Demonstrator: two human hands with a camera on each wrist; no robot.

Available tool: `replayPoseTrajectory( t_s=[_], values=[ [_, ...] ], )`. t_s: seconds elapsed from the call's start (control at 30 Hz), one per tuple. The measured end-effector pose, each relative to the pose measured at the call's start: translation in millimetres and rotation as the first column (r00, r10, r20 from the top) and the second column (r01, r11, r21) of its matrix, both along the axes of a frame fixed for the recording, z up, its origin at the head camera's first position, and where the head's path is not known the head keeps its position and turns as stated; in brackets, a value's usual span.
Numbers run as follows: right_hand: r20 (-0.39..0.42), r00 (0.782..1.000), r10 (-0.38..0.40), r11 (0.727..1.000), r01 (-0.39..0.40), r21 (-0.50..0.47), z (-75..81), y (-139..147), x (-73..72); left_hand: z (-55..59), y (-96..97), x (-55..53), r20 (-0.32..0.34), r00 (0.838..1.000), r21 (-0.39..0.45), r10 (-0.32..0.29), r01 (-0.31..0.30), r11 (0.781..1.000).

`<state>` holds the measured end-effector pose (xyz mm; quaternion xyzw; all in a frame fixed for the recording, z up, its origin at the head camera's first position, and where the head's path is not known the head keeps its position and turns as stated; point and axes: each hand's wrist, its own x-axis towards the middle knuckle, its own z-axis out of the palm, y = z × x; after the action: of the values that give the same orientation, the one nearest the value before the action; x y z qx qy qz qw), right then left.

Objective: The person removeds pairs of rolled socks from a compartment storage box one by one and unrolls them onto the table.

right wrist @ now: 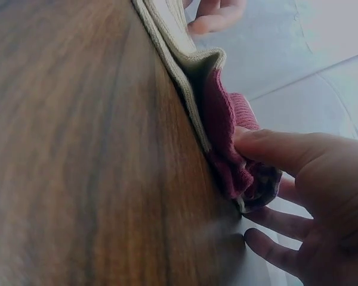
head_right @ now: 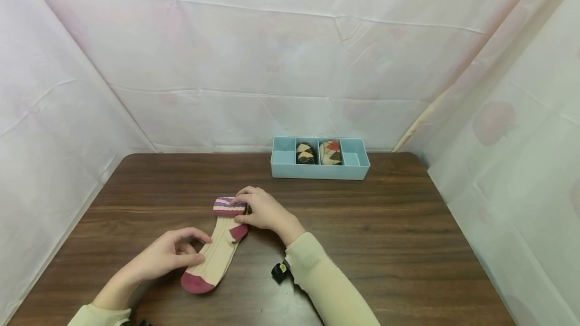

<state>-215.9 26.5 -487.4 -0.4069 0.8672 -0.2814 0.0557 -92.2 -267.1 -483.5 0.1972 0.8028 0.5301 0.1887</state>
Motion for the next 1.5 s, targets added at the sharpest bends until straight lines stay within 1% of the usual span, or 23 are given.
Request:
replayPoseTrajectory(
  t_s=[0.13, 0.2, 0.27, 0.4, 0.47, 0.57, 0.63, 0.7, 0.83, 0.9, 1.0, 1.1, 1.27, 1.5],
  values=[
    [0.005, 1.000, -0.004, 1.000, 0.004, 0.000, 0.2, -0.5, 0.3, 1.4, 2.0, 1.2, -0.012, 0.999, -0.011, 0.048, -0.048, 0.999],
    [0.011, 1.000, -0.001, 1.000, 0.001, -0.003, 0.5, -0.2, 0.3, 1.8, 2.7, 1.5, -0.010, 0.999, -0.013, 0.054, -0.054, 0.998],
    [0.021, 1.000, 0.008, 1.000, -0.007, -0.004, 0.9, 0.8, -0.2, 1.4, 3.0, 1.4, -0.004, 0.999, -0.016, 0.039, -0.039, 0.999],
    [0.046, 0.999, 0.023, 1.000, -0.023, 0.001, 3.2, 4.3, -1.1, -0.5, 3.9, 1.0, -0.014, 1.000, -0.016, -0.017, 0.016, 1.000],
    [0.061, 0.998, 0.031, 1.000, -0.031, 0.000, 3.8, 6.1, -2.0, -1.7, 4.1, 0.9, -0.029, 0.999, -0.016, -0.045, 0.044, 0.999],
    [0.076, 0.996, 0.044, 0.999, -0.044, -0.005, 4.7, 8.0, -2.8, -3.1, 3.6, 1.2, -0.048, 0.996, -0.020, -0.071, 0.070, 0.997],
    [0.076, 0.996, 0.048, 0.999, -0.047, -0.010, 5.0, 8.6, -3.0, -4.0, 3.1, 1.2, -0.059, 0.995, -0.029, -0.079, 0.078, 0.997],
    [0.071, 0.997, 0.043, 0.999, -0.042, -0.014, 6.0, 9.6, -2.5, -4.4, 2.9, 0.8, -0.054, 0.995, -0.037, -0.082, 0.080, 0.996],
    [0.047, 0.999, 0.021, 0.999, -0.019, -0.036, 9.0, 11.7, -2.3, -4.0, 3.5, -0.4, -0.024, 0.996, -0.041, -0.082, 0.081, 0.996],
    [0.021, 1.000, 0.013, 0.998, -0.012, -0.055, 10.8, 12.0, -3.4, -3.4, 3.8, -0.3, -0.006, 0.997, -0.035, -0.079, 0.079, 0.996],
    [-0.015, 1.000, -0.003, 0.998, 0.002, -0.067, 13.5, 9.8, -6.6, -2.4, 3.1, 0.9, 0.010, 0.997, -0.019, -0.081, 0.081, 0.997],
    [-0.034, 0.999, -0.021, 0.998, 0.019, -0.060, 16.4, 5.1, -11.6, -2.0, 2.1, 2.2, 0.012, 0.996, -0.010, -0.084, 0.084, 0.996],
    [-0.027, 0.999, -0.035, 0.997, 0.033, -0.069, 19.2, -2.7, -22.3, -1.9, 1.2, 3.0, 0.006, 0.996, -0.014, -0.086, 0.087, 0.996],
    [-0.036, 0.999, -0.027, 0.998, 0.025, -0.054, 15.5, -5.5, -39.3, -2.6, 1.4, 2.1, 0.016, 0.996, -0.014, -0.089, 0.090, 0.996]
  ],
)
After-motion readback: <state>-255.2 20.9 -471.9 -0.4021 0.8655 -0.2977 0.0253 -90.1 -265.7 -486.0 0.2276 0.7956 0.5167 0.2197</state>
